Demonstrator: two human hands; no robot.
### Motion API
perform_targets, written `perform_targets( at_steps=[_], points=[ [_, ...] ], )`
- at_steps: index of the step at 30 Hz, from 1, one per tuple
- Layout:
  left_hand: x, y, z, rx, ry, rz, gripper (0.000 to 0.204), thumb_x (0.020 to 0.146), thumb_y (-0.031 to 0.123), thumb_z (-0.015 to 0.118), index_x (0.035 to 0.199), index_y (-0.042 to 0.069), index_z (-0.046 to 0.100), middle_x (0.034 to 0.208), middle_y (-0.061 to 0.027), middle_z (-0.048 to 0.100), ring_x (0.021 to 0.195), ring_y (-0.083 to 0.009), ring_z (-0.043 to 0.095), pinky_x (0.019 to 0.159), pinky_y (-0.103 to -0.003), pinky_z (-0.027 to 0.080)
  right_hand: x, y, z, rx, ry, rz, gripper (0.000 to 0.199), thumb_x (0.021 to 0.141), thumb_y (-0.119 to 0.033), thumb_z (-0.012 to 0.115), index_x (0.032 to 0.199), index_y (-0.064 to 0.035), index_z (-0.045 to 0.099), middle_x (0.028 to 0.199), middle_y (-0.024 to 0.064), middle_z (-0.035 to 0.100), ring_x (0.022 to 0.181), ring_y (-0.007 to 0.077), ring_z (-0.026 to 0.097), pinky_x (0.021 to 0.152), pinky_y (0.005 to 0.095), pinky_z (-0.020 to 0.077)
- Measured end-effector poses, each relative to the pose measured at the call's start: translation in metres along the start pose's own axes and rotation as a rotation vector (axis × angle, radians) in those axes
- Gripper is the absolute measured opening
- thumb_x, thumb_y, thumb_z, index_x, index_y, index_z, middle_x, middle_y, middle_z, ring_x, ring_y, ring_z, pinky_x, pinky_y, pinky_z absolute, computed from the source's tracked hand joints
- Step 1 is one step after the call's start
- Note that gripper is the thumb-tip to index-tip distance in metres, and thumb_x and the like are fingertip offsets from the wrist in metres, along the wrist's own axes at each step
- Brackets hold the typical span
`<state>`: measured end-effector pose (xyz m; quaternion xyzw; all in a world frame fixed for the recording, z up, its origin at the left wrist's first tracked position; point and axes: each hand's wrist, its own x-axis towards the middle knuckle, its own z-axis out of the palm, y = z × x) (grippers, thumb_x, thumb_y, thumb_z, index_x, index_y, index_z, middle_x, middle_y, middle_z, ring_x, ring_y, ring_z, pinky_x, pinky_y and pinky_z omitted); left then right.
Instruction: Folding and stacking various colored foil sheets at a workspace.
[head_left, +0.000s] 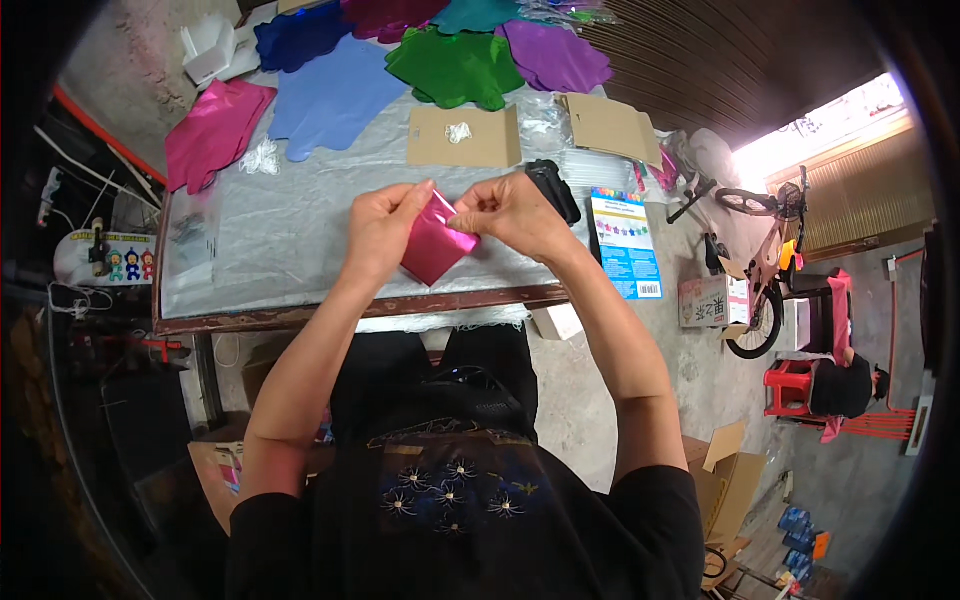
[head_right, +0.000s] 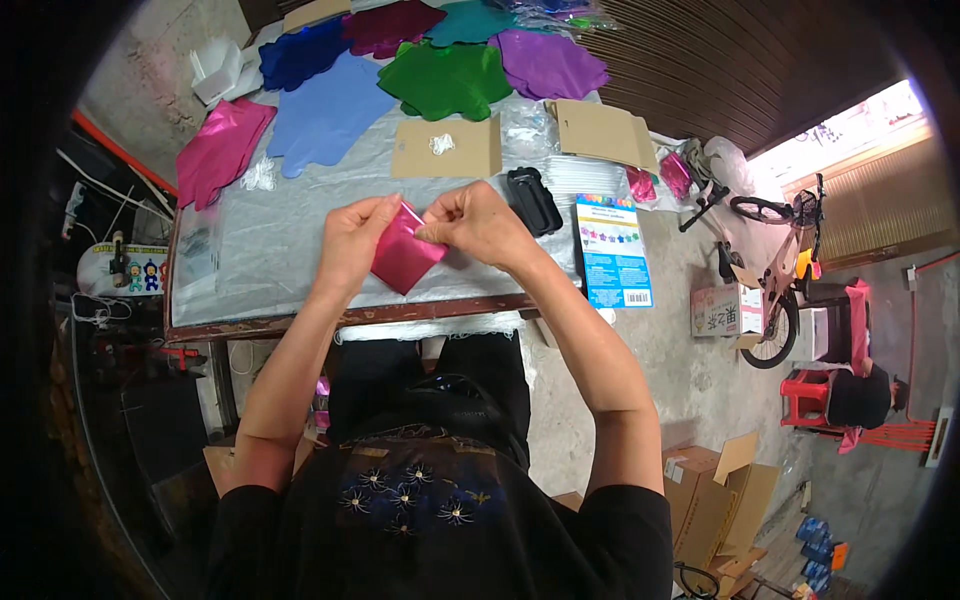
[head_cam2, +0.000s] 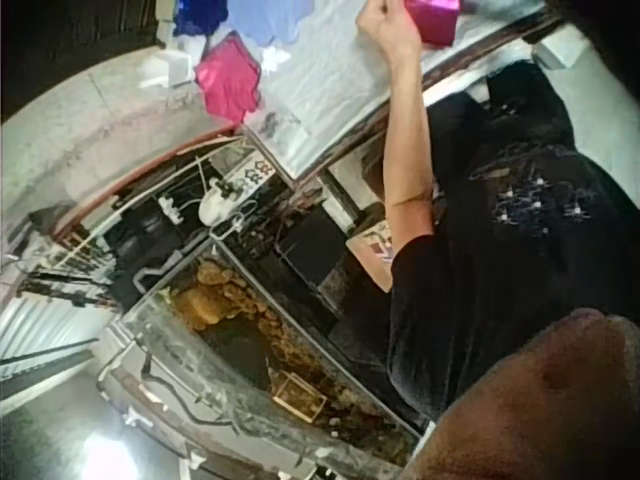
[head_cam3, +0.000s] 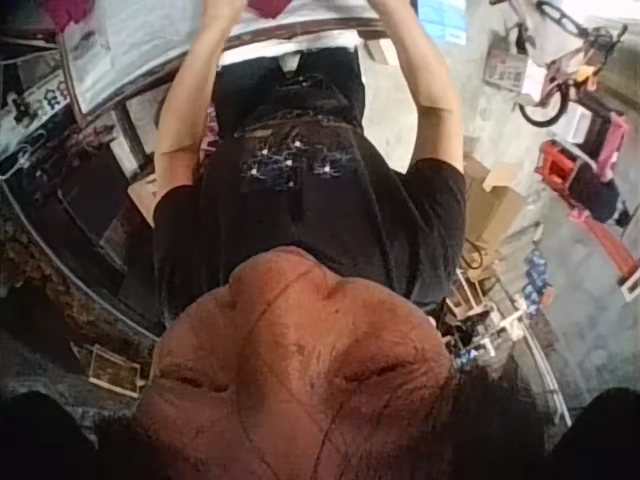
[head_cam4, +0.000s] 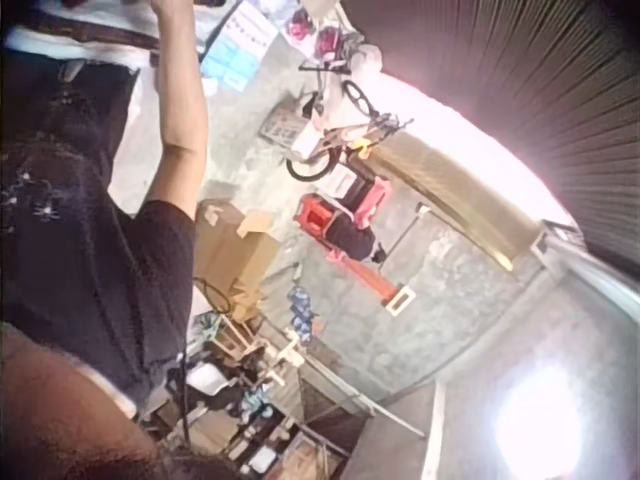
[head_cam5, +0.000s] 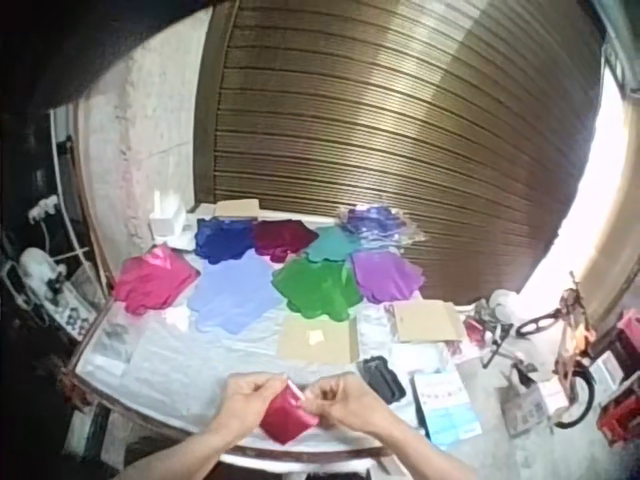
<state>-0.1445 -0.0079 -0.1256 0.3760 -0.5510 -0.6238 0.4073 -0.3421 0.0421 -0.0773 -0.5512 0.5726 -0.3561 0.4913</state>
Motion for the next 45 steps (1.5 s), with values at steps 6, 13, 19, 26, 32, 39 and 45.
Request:
perform_targets(
  at_steps=[6, 13, 19, 26, 32, 39, 45],
  points=[
    [0.013, -0.006, 0.009, 0.066, -0.125, -0.140, 0.030, 0.099, 0.027, 0.066, 0.102, -0.002, 0.072, 0.085, -0.0003, 0.069, 0.073, -0.0038, 0.056, 0.065, -0.023, 0.046, -0.016, 0.030, -0.013, 0.245, -0.029, 0.110, 0.011, 0.088, -0.009, 0.077, 0.084, -0.0002, 0.073, 0.072, 0.0014, 0.067, 0.061, 0.0066, 0.055, 0.055, 0.0228, 0.0412],
    [0.006, 0.020, 0.018, 0.432, -0.114, 0.298, 0.064, 0.081, 0.037, 0.081, 0.132, 0.003, 0.061, 0.132, -0.0124, 0.061, 0.120, -0.0219, 0.057, 0.095, -0.036, 0.046, -0.009, 0.049, -0.035, 0.589, 0.275, 0.212, 0.012, 0.088, -0.011, 0.077, 0.085, -0.0008, 0.071, 0.065, 0.0010, 0.061, 0.052, 0.0083, 0.049, 0.046, 0.0234, 0.0341],
    [0.008, 0.024, 0.027, 0.948, -0.190, 0.644, 0.088, 0.064, 0.036, 0.091, 0.141, 0.012, 0.057, 0.156, -0.0094, 0.040, 0.148, -0.0357, 0.028, 0.116, -0.050, 0.028, -0.014, 0.046, -0.032, 0.640, 0.298, 0.220, 0.012, 0.089, -0.011, 0.077, 0.087, -0.0006, 0.071, 0.064, 0.0013, 0.059, 0.050, 0.0087, 0.049, 0.045, 0.0229, 0.0339],
    [0.014, 0.018, 0.033, 0.892, -0.151, 0.680, 0.079, 0.064, 0.037, 0.091, 0.133, 0.012, 0.063, 0.152, -0.0101, 0.045, 0.144, -0.0355, 0.035, 0.112, -0.051, 0.033, -0.018, 0.031, -0.019, 0.649, 0.310, 0.207, 0.014, 0.088, -0.010, 0.077, 0.083, 0.0006, 0.069, 0.061, 0.0034, 0.060, 0.048, 0.0103, 0.051, 0.044, 0.0255, 0.0371],
    [0.019, 0.019, 0.034, 0.801, -0.144, 0.736, 0.070, 0.063, 0.034, 0.090, 0.125, 0.009, 0.068, 0.147, -0.0124, 0.049, 0.136, -0.0355, 0.044, 0.108, -0.050, 0.040, -0.023, 0.027, -0.015, 0.670, 0.299, 0.196, 0.015, 0.088, -0.010, 0.077, 0.084, 0.0012, 0.069, 0.063, 0.0036, 0.061, 0.049, 0.0100, 0.051, 0.044, 0.0256, 0.0373],
    [0.014, 0.020, 0.035, 0.820, -0.065, 0.825, 0.065, 0.063, 0.034, 0.090, 0.117, 0.004, 0.070, 0.137, -0.0131, 0.057, 0.125, -0.0349, 0.053, 0.104, -0.046, 0.044, -0.026, 0.026, -0.010, 0.649, 0.281, 0.190, 0.013, 0.088, -0.009, 0.076, 0.085, 0.0014, 0.069, 0.064, 0.0033, 0.061, 0.050, 0.0091, 0.052, 0.046, 0.0251, 0.0376],
    [0.020, 0.011, 0.023, 0.790, -0.117, 0.740, 0.059, 0.069, 0.036, 0.087, 0.115, 0.004, 0.070, 0.135, -0.0138, 0.059, 0.125, -0.0323, 0.055, 0.103, -0.045, 0.045, -0.043, 0.046, -0.019, 0.451, 0.425, 0.126, 0.012, 0.090, -0.012, 0.076, 0.088, -0.0014, 0.071, 0.064, 0.0004, 0.060, 0.050, 0.0070, 0.049, 0.046, 0.0227, 0.0353]
  ],
)
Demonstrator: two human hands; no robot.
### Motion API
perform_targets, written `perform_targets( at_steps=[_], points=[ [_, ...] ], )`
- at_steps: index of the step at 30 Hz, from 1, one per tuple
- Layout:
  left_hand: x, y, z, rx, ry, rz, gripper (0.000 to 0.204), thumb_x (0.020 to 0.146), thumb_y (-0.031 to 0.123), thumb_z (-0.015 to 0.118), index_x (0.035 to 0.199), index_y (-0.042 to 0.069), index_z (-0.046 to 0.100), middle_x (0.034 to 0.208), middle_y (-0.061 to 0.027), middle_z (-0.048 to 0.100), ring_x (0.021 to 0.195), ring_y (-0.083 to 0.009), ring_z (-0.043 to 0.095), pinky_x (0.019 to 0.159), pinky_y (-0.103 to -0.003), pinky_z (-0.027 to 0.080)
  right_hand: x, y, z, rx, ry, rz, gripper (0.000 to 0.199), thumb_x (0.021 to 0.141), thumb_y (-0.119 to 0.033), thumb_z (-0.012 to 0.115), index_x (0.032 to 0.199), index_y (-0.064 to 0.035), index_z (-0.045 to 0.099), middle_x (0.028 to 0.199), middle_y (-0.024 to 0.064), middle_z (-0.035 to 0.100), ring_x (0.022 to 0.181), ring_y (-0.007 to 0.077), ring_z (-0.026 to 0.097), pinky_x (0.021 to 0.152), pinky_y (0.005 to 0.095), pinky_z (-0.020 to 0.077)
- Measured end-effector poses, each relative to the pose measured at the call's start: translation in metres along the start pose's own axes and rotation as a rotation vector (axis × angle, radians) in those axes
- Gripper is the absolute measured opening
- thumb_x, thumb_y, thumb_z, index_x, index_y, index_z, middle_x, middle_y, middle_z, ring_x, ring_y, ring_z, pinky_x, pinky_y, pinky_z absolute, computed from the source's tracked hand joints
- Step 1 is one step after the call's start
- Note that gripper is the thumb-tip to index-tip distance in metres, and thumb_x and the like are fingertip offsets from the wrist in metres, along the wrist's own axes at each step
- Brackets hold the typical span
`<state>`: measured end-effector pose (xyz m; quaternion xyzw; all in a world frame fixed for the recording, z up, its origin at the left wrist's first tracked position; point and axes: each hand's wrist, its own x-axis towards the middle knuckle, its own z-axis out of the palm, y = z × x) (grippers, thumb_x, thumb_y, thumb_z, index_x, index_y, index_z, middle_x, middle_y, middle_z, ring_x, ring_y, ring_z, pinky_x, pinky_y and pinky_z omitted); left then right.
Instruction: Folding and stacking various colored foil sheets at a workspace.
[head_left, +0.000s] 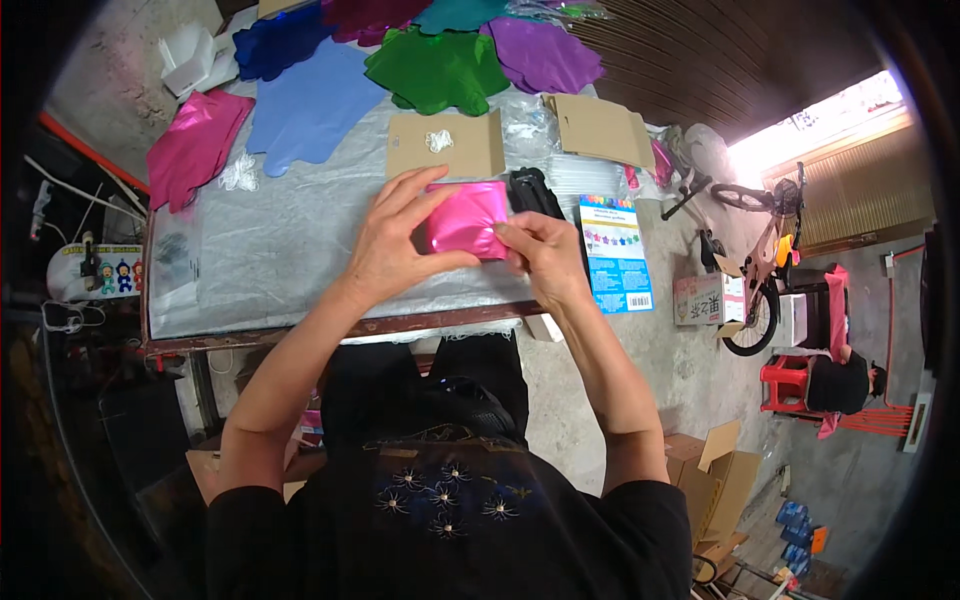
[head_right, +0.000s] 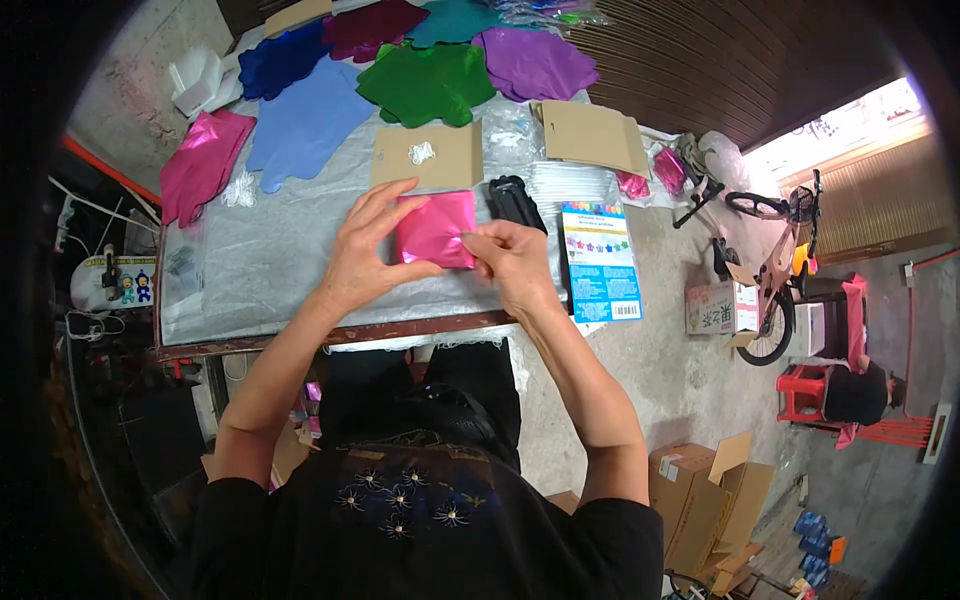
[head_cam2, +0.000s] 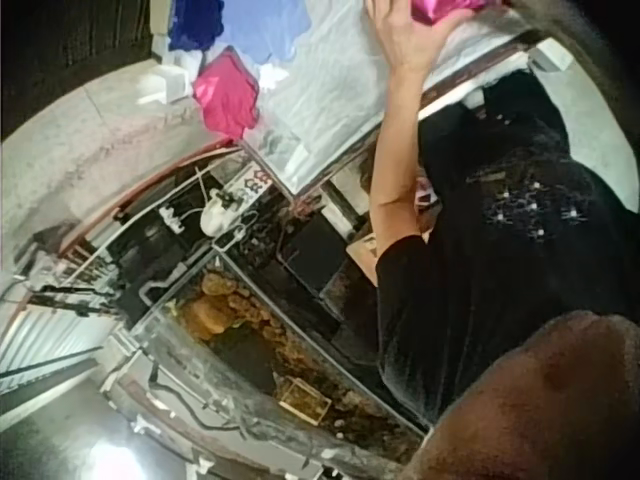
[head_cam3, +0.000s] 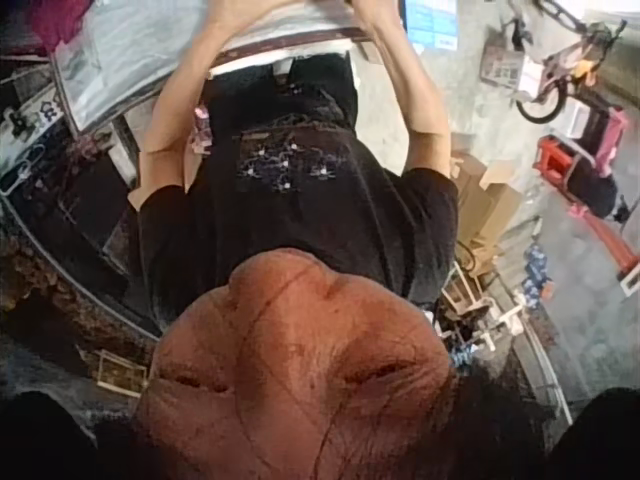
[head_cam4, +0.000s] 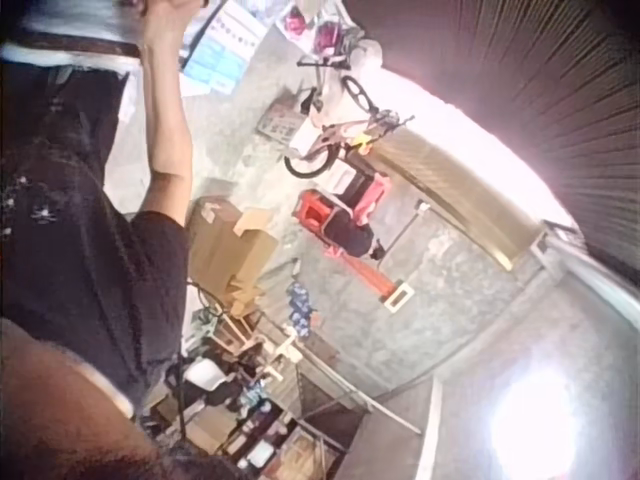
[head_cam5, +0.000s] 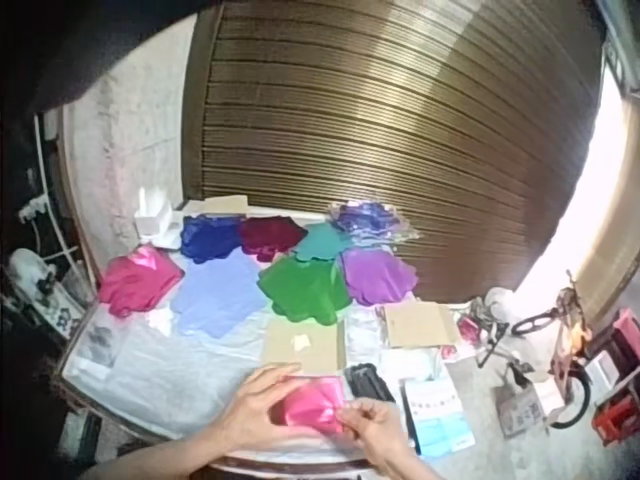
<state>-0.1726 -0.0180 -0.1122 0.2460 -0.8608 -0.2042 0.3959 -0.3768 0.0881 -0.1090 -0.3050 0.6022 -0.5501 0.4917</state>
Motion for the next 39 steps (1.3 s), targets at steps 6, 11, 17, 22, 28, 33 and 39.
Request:
perform_targets(
  at_steps=[6, 11, 17, 22, 28, 33, 39],
  points=[
    [-0.002, -0.064, 0.008, 0.301, -0.207, 0.088, 0.045, 0.090, 0.033, 0.071, 0.120, 0.001, 0.066, 0.138, -0.0152, 0.058, 0.131, -0.0281, 0.052, 0.107, -0.043, 0.041, -0.001, 0.005, -0.038, 0.018, 0.190, -0.115, 0.012, 0.091, -0.012, 0.075, 0.088, -0.0013, 0.071, 0.064, 0.0008, 0.060, 0.049, 0.0079, 0.048, 0.047, 0.0240, 0.0356],
    [-0.001, -0.075, 0.014, 0.366, -0.269, 0.065, 0.045, 0.096, 0.030, 0.064, 0.130, 0.000, 0.061, 0.141, -0.0165, 0.057, 0.133, -0.0307, 0.051, 0.111, -0.044, 0.038, -0.002, 0.002, -0.036, 0.061, 0.222, -0.124, 0.012, 0.091, -0.010, 0.075, 0.089, 0.0004, 0.070, 0.065, 0.0008, 0.061, 0.050, 0.0076, 0.050, 0.047, 0.0241, 0.0375],
    [-0.048, -0.058, -0.025, 0.348, -0.325, 0.029, 0.047, 0.095, 0.030, 0.065, 0.129, -0.001, 0.059, 0.140, -0.0165, 0.056, 0.133, -0.0305, 0.050, 0.108, -0.044, 0.041, 0.000, -0.003, -0.005, 0.132, 0.154, -0.085, 0.012, 0.092, -0.011, 0.073, 0.091, 0.0000, 0.070, 0.064, 0.0012, 0.060, 0.049, 0.0090, 0.049, 0.048, 0.0257, 0.0362],
    [-0.087, -0.031, -0.059, 0.330, -0.334, -0.025, 0.045, 0.093, 0.031, 0.066, 0.125, 0.000, 0.061, 0.135, -0.0157, 0.059, 0.129, -0.0291, 0.053, 0.102, -0.041, 0.046, 0.001, -0.008, 0.051, 0.127, 0.016, -0.060, 0.012, 0.092, -0.011, 0.073, 0.091, 0.0005, 0.070, 0.064, 0.0013, 0.060, 0.049, 0.0088, 0.049, 0.046, 0.0253, 0.0352],
    [-0.106, -0.023, -0.070, 0.200, -0.391, -0.226, 0.044, 0.090, 0.025, 0.070, 0.126, 0.001, 0.062, 0.130, -0.0171, 0.062, 0.122, -0.0322, 0.058, 0.100, -0.042, 0.048, 0.018, 0.016, 0.114, 0.085, -0.100, -0.039, 0.013, 0.091, -0.011, 0.074, 0.089, 0.0007, 0.069, 0.063, 0.0020, 0.059, 0.047, 0.0088, 0.048, 0.043, 0.0250, 0.0326],
    [-0.115, -0.061, -0.084, -0.054, -0.257, -0.221, 0.052, 0.086, 0.021, 0.075, 0.131, 0.002, 0.060, 0.132, -0.0181, 0.062, 0.121, -0.0349, 0.058, 0.106, -0.041, 0.045, 0.038, 0.030, 0.085, -0.010, -0.022, 0.056, 0.014, 0.092, -0.010, 0.073, 0.087, 0.0030, 0.070, 0.061, 0.0035, 0.059, 0.043, 0.0097, 0.047, 0.040, 0.0253, 0.0342],
    [-0.085, -0.079, -0.099, 0.056, -0.159, -0.204, 0.071, 0.081, 0.026, 0.081, 0.141, 0.003, 0.052, 0.143, -0.0160, 0.054, 0.130, -0.0347, 0.050, 0.111, -0.042, 0.040, 0.046, 0.027, 0.092, -0.115, -0.045, 0.075, 0.016, 0.091, -0.012, 0.073, 0.087, 0.0030, 0.070, 0.058, 0.0020, 0.058, 0.042, 0.0094, 0.045, 0.039, 0.0263, 0.0324]
  ],
)
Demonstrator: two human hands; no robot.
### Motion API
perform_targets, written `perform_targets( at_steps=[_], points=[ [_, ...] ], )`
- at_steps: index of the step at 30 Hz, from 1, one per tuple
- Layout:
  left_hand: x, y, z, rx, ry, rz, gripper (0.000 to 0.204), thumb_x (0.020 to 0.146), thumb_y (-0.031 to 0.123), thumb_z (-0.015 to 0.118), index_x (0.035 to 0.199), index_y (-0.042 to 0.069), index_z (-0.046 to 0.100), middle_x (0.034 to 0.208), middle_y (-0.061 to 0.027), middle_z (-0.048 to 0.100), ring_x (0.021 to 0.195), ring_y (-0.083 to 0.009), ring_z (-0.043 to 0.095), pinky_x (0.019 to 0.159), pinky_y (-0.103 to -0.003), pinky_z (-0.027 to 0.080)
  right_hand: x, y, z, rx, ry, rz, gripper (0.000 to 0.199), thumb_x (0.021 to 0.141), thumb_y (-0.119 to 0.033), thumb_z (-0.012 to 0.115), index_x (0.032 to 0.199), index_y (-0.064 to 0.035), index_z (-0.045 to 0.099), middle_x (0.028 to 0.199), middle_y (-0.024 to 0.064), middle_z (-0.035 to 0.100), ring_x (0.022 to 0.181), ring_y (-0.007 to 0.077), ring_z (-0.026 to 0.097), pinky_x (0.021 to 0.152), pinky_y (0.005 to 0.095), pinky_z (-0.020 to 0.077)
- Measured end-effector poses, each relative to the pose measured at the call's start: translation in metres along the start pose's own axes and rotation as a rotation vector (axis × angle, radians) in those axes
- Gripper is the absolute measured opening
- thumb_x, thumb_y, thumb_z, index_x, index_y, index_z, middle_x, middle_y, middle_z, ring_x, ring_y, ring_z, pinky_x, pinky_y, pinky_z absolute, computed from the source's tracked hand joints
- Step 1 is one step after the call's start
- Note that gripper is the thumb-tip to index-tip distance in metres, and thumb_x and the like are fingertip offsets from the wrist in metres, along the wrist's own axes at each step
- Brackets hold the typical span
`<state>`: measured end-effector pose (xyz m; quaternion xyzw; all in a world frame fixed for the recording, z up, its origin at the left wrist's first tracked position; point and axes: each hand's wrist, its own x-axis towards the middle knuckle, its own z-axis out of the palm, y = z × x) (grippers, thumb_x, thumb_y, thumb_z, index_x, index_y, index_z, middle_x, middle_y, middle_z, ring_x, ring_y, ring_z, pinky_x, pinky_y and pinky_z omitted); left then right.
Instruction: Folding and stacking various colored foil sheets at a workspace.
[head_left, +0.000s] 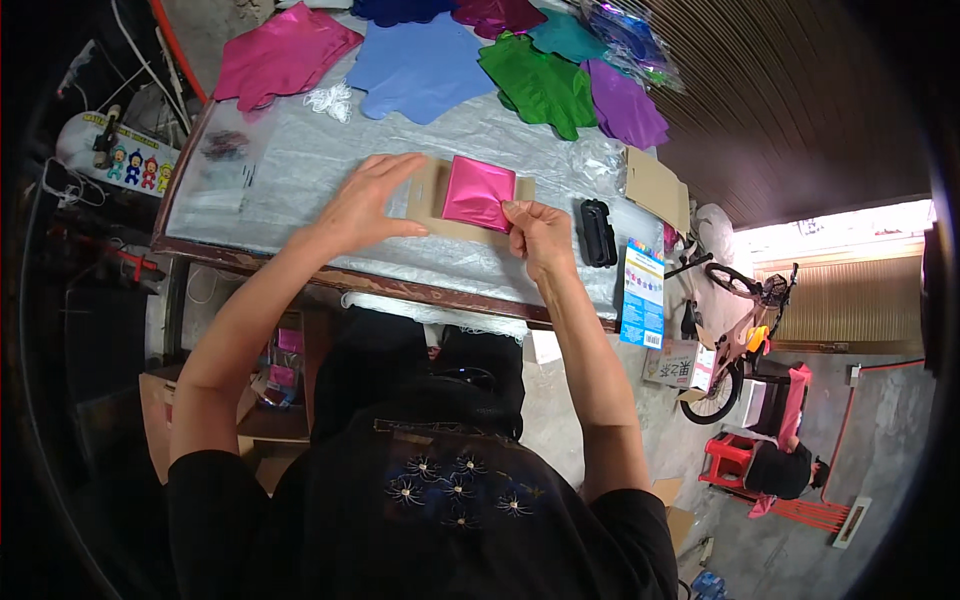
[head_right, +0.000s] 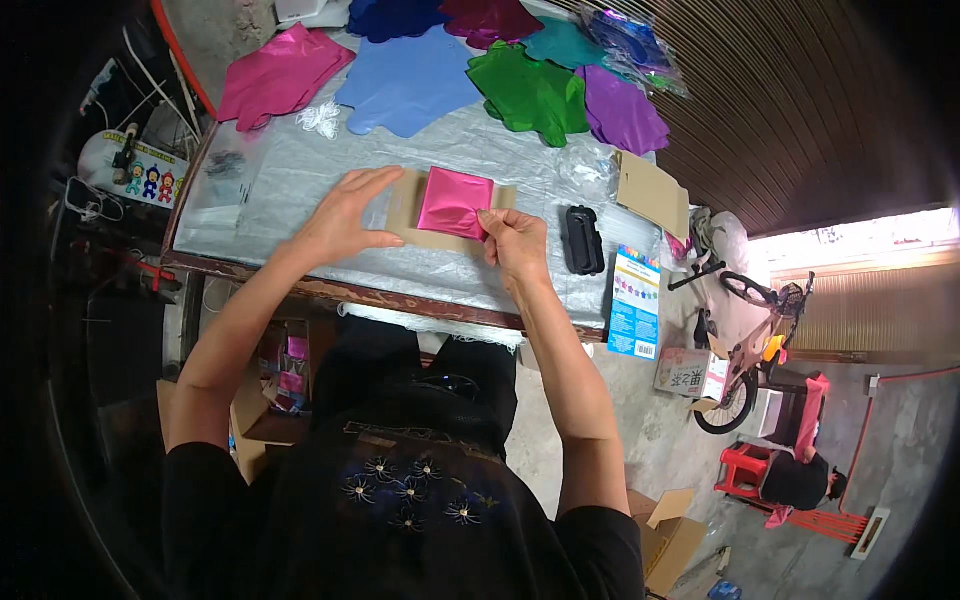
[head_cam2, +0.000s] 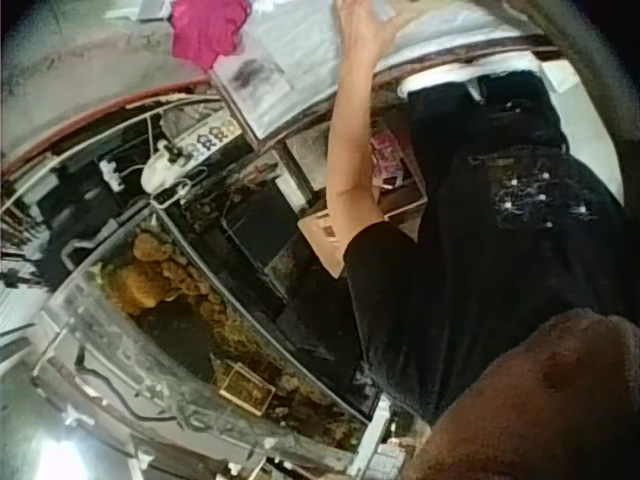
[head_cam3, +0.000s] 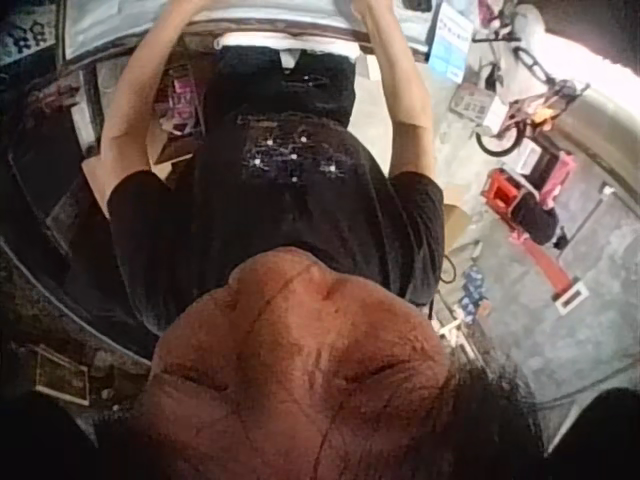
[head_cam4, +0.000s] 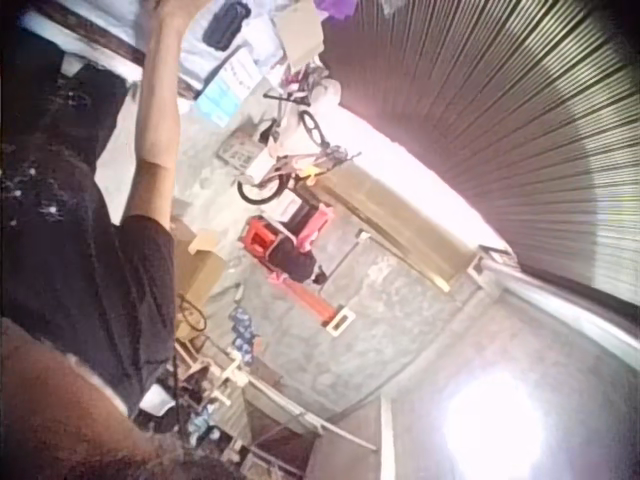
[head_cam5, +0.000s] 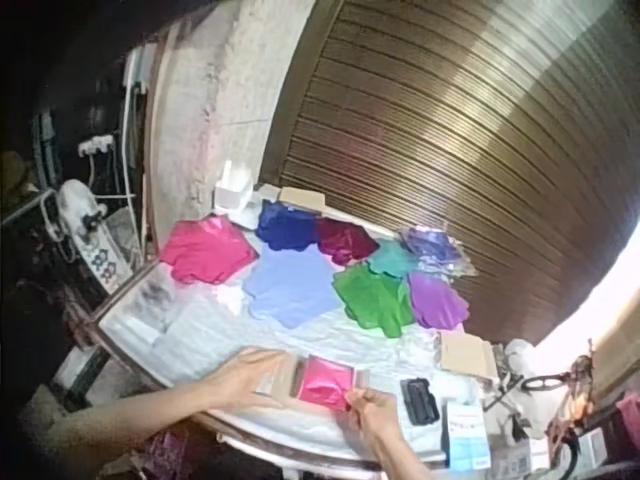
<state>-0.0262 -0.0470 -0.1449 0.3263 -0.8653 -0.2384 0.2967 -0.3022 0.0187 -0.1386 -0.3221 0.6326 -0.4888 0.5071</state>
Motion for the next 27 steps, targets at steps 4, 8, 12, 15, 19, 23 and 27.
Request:
perform_targets(
  at_steps=[4, 8, 12, 15, 19, 23, 27],
  points=[
    [0.008, -0.002, 0.007, 0.050, -0.083, -0.085, 0.081, 0.078, 0.030, 0.083, 0.145, 0.003, 0.047, 0.151, -0.0156, 0.046, 0.136, -0.0347, 0.044, 0.112, -0.041, 0.038, 0.005, 0.005, 0.008, -0.156, 0.034, -0.021, 0.017, 0.091, -0.013, 0.074, 0.087, 0.0039, 0.072, 0.060, 0.0025, 0.060, 0.044, 0.0094, 0.046, 0.041, 0.0268, 0.0341],
    [0.013, -0.007, 0.014, 0.033, -0.027, -0.038, 0.067, 0.080, 0.025, 0.081, 0.137, 0.002, 0.055, 0.142, -0.0183, 0.051, 0.129, -0.0360, 0.048, 0.108, -0.044, 0.041, 0.011, 0.019, 0.011, -0.355, 0.104, -0.138, 0.018, 0.088, -0.013, 0.075, 0.085, 0.0052, 0.073, 0.063, 0.0068, 0.065, 0.050, 0.0123, 0.054, 0.047, 0.0289, 0.0415],
    [0.022, -0.021, 0.023, 0.029, 0.072, -0.104, 0.053, 0.086, 0.023, 0.075, 0.130, 0.001, 0.058, 0.131, -0.0195, 0.055, 0.124, -0.0354, 0.050, 0.105, -0.043, 0.043, 0.016, 0.025, 0.016, -0.555, 0.157, -0.317, 0.019, 0.084, -0.012, 0.076, 0.083, 0.0059, 0.073, 0.068, 0.0130, 0.070, 0.056, 0.0174, 0.063, 0.056, 0.0323, 0.0491],
    [0.036, -0.028, 0.027, 0.097, 0.064, -0.181, 0.039, 0.089, 0.019, 0.071, 0.120, -0.002, 0.062, 0.118, -0.0195, 0.059, 0.114, -0.0353, 0.057, 0.099, -0.042, 0.047, 0.018, 0.026, 0.018, -0.600, 0.186, -0.339, 0.019, 0.082, -0.012, 0.077, 0.082, 0.0058, 0.073, 0.070, 0.0165, 0.071, 0.061, 0.0207, 0.067, 0.061, 0.0345, 0.0523],
    [0.049, -0.024, 0.032, -0.025, 0.162, -0.220, 0.035, 0.087, 0.017, 0.074, 0.114, -0.003, 0.066, 0.110, -0.0178, 0.061, 0.105, -0.0354, 0.062, 0.092, -0.042, 0.051, 0.017, 0.027, 0.019, -0.597, 0.178, -0.313, 0.019, 0.081, -0.012, 0.078, 0.082, 0.0055, 0.073, 0.071, 0.0179, 0.071, 0.062, 0.0229, 0.069, 0.061, 0.0356, 0.0525],
    [0.055, 0.010, 0.030, -0.298, 0.139, -0.175, 0.029, 0.083, 0.011, 0.077, 0.108, -0.001, 0.070, 0.103, -0.0139, 0.062, 0.094, -0.0333, 0.064, 0.085, -0.040, 0.053, 0.018, 0.032, 0.012, -0.611, 0.189, -0.302, 0.019, 0.080, -0.013, 0.078, 0.081, 0.0056, 0.073, 0.071, 0.0176, 0.071, 0.062, 0.0228, 0.069, 0.061, 0.0355, 0.0525],
    [0.046, -0.010, 0.051, -0.096, 0.144, -0.095, 0.030, 0.082, 0.013, 0.079, 0.109, 0.002, 0.072, 0.104, -0.0131, 0.063, 0.095, -0.0288, 0.065, 0.082, -0.037, 0.054, 0.017, 0.028, 0.017, -0.594, 0.172, -0.289, 0.019, 0.080, -0.013, 0.078, 0.081, 0.0057, 0.072, 0.070, 0.0180, 0.071, 0.062, 0.0228, 0.069, 0.061, 0.0356, 0.0526]
  ],
)
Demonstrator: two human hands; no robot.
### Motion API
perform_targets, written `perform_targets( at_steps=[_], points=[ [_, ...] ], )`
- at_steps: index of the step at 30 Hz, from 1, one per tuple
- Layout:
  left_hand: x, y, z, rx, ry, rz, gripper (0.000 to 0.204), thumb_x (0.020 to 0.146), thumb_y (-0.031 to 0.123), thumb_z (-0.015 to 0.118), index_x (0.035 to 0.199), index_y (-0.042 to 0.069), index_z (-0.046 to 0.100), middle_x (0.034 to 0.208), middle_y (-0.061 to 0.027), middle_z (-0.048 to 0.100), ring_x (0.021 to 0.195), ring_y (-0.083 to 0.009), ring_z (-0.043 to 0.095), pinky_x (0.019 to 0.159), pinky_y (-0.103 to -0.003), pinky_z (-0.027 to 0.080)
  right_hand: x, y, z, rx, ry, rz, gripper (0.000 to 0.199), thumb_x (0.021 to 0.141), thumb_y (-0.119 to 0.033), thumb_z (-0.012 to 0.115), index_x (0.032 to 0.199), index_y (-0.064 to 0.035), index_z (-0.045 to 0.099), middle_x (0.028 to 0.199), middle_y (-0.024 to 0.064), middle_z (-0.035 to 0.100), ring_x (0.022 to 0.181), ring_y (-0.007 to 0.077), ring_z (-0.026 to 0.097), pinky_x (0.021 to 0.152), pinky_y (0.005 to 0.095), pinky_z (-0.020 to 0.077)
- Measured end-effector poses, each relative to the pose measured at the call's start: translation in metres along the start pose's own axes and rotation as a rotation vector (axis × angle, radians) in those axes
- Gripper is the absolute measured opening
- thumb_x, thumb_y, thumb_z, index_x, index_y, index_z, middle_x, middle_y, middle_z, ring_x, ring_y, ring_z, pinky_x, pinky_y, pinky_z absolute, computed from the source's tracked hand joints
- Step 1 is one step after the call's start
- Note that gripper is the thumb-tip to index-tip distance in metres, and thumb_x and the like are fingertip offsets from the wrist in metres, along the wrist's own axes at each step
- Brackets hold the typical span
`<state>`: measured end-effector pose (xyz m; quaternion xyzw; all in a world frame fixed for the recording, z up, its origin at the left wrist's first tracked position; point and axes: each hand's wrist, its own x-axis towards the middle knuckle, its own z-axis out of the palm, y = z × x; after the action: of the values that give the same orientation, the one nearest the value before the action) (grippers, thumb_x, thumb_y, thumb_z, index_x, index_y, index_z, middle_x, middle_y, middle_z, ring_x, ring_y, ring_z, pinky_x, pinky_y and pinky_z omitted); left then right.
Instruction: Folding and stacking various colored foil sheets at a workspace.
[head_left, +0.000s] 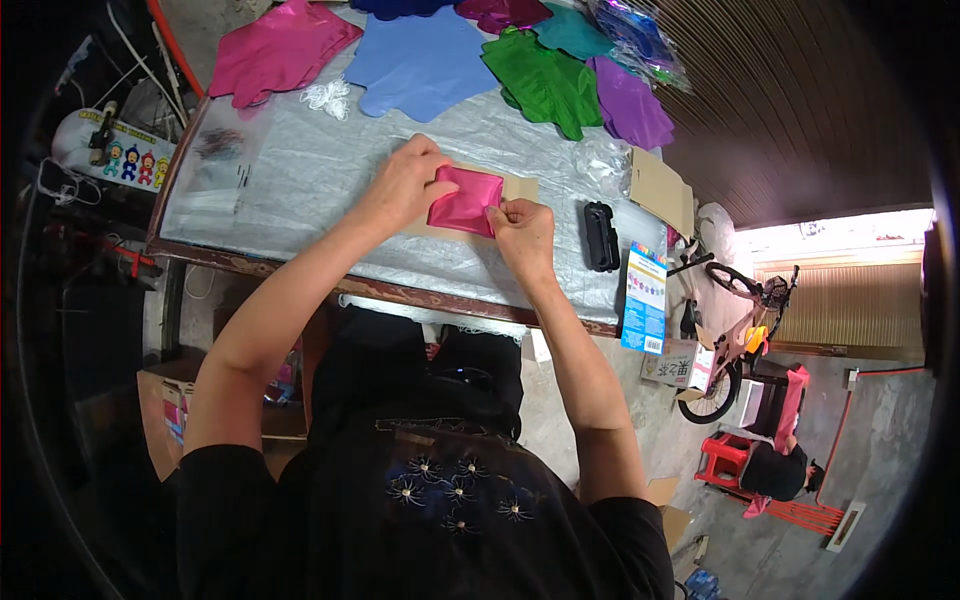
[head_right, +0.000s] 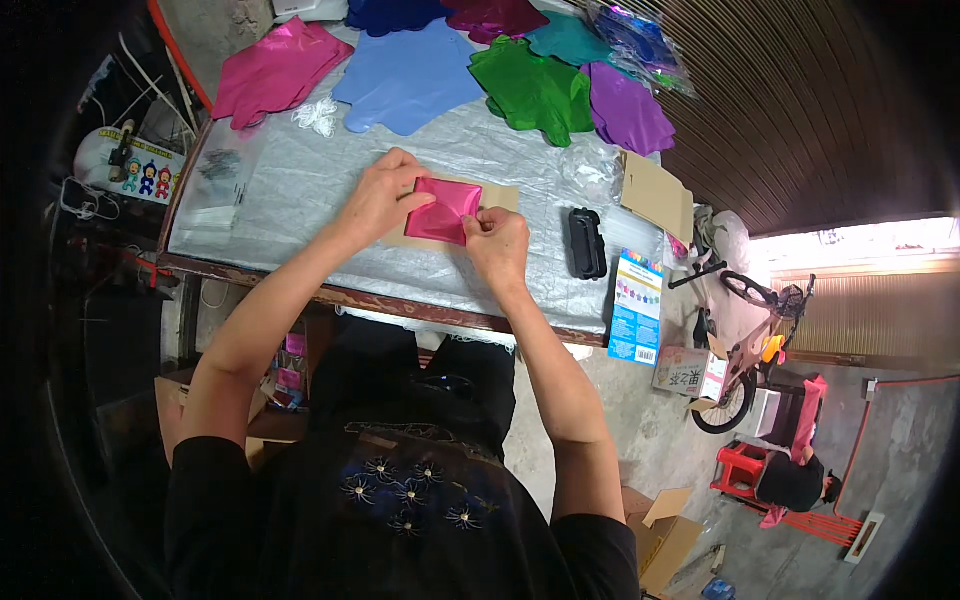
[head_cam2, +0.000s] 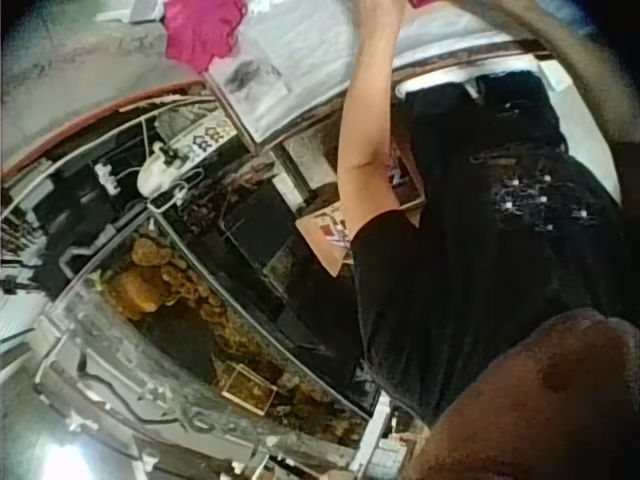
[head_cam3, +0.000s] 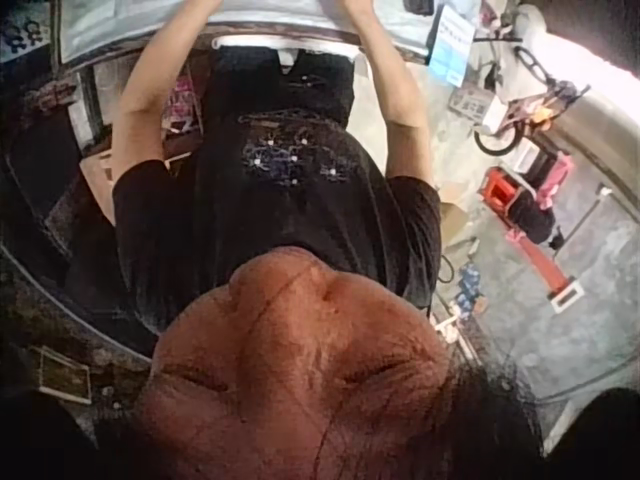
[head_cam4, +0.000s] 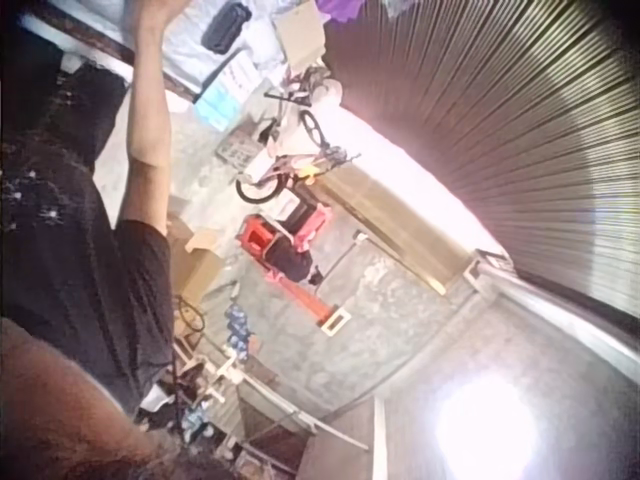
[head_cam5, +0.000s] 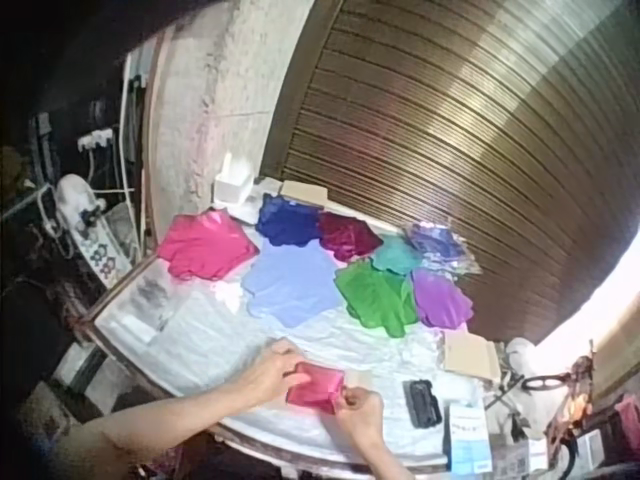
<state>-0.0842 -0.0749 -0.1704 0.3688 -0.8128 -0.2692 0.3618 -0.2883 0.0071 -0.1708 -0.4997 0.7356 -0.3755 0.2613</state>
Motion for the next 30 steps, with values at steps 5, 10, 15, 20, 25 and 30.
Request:
perform_targets(
  at_steps=[5, 10, 15, 20, 25, 30],
  points=[
    [0.004, -0.004, 0.004, 0.064, 0.060, 0.050, 0.030, 0.083, 0.013, 0.078, 0.110, 0.003, 0.073, 0.104, -0.0125, 0.063, 0.093, -0.0258, 0.065, 0.078, -0.035, 0.055, 0.002, -0.009, -0.004, 0.007, -0.015, 0.010, 0.017, 0.083, -0.011, 0.076, 0.081, 0.0055, 0.072, 0.068, 0.0124, 0.068, 0.058, 0.0169, 0.062, 0.057, 0.0322, 0.0475],
    [0.001, -0.013, -0.009, -0.081, 0.002, -0.112, 0.029, 0.083, 0.013, 0.078, 0.110, 0.003, 0.073, 0.106, -0.0128, 0.064, 0.093, -0.0255, 0.066, 0.075, -0.034, 0.055, 0.005, -0.025, -0.023, 0.307, -0.170, 0.287, 0.013, 0.087, -0.009, 0.075, 0.084, 0.0029, 0.072, 0.063, 0.0015, 0.059, 0.052, 0.0073, 0.046, 0.047, 0.0250, 0.0337],
    [0.000, -0.034, -0.022, 0.036, 0.074, -0.129, 0.031, 0.082, 0.013, 0.078, 0.111, 0.003, 0.072, 0.105, -0.0133, 0.063, 0.094, -0.0272, 0.066, 0.074, -0.036, 0.055, 0.028, -0.011, -0.044, 0.830, -0.305, 0.532, 0.012, 0.086, -0.009, 0.076, 0.088, 0.0020, 0.071, 0.061, 0.0005, 0.054, 0.047, 0.0081, 0.044, 0.042, 0.0246, 0.0289],
    [0.001, -0.021, -0.021, 0.165, 0.033, -0.144, 0.039, 0.077, 0.015, 0.081, 0.112, 0.000, 0.071, 0.112, -0.0168, 0.063, 0.100, -0.0356, 0.064, 0.089, -0.041, 0.052, 0.031, -0.004, -0.043, 0.891, -0.301, 0.578, 0.014, 0.087, -0.009, 0.076, 0.088, 0.0028, 0.069, 0.065, 0.0013, 0.056, 0.047, 0.0080, 0.043, 0.041, 0.0250, 0.0283],
    [0.010, -0.016, -0.027, 0.164, -0.058, -0.189, 0.036, 0.076, 0.015, 0.083, 0.108, 0.002, 0.071, 0.112, -0.0178, 0.062, 0.102, -0.0350, 0.064, 0.090, -0.042, 0.052, 0.017, -0.018, -0.030, 0.616, -0.275, 0.408, 0.013, 0.086, -0.009, 0.076, 0.084, 0.0025, 0.070, 0.062, 0.0007, 0.056, 0.048, 0.0083, 0.044, 0.043, 0.0260, 0.0307],
    [0.023, -0.021, -0.027, 0.179, -0.137, -0.210, 0.031, 0.076, 0.014, 0.082, 0.103, 0.004, 0.070, 0.106, -0.0160, 0.063, 0.098, -0.0320, 0.065, 0.085, -0.040, 0.052, 0.013, -0.017, -0.015, 0.289, -0.171, 0.215, 0.013, 0.085, -0.008, 0.075, 0.078, 0.0036, 0.073, 0.061, 0.0024, 0.061, 0.049, 0.0115, 0.051, 0.047, 0.0287, 0.0386]
  ],
)
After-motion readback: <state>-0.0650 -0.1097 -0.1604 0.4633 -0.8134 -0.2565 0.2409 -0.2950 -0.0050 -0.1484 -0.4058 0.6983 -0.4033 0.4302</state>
